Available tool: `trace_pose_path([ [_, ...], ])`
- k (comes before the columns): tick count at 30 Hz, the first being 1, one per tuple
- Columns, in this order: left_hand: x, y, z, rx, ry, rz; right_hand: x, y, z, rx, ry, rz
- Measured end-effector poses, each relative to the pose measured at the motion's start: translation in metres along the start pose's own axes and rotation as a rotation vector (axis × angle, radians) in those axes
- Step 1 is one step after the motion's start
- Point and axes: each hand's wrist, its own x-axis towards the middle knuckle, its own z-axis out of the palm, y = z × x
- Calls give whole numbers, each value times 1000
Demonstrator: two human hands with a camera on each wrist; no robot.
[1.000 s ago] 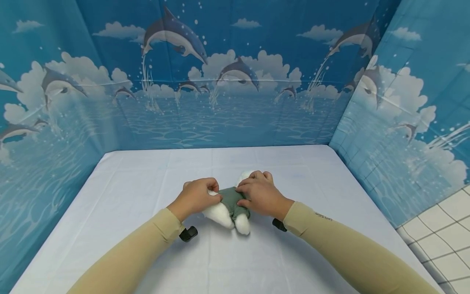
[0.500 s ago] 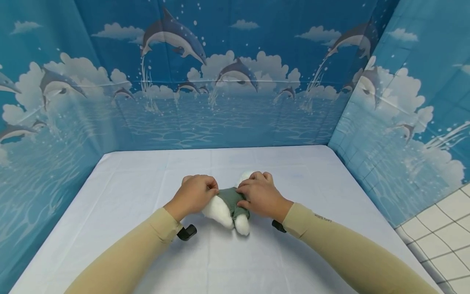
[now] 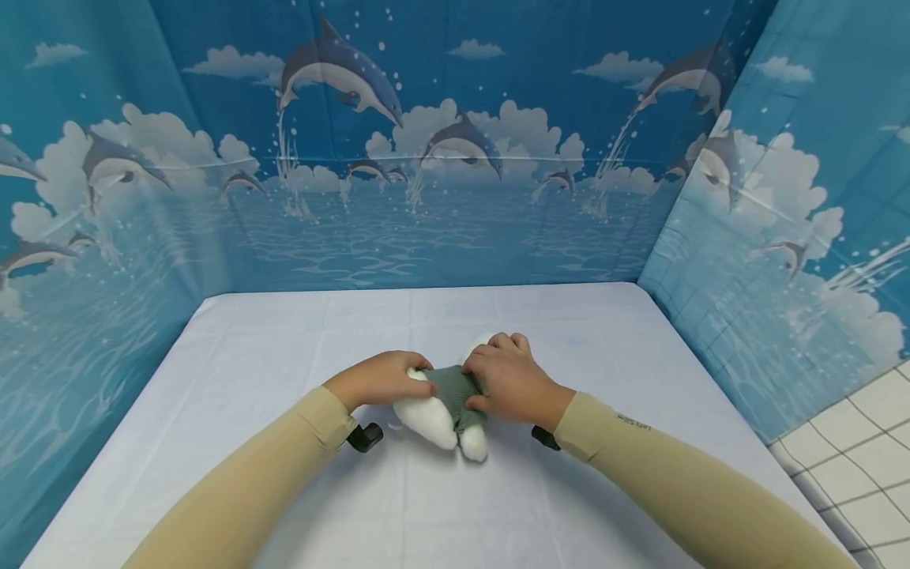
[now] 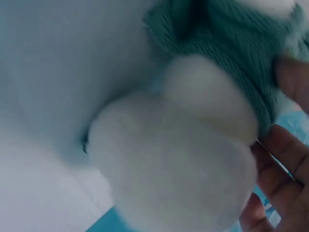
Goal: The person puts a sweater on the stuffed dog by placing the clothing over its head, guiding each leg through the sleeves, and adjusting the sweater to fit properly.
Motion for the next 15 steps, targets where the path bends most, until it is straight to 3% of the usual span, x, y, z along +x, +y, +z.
trace_pose_path([
  [5,1,0,2,1,-15,16,6,5,-5,-65,-91,-52],
  [9,-1,-1,4,15,30,48,9,5,-7,-108,-130,-68],
  [15,-7,-3,5,68,105,51,8,3,-7,-148,-124,-46],
])
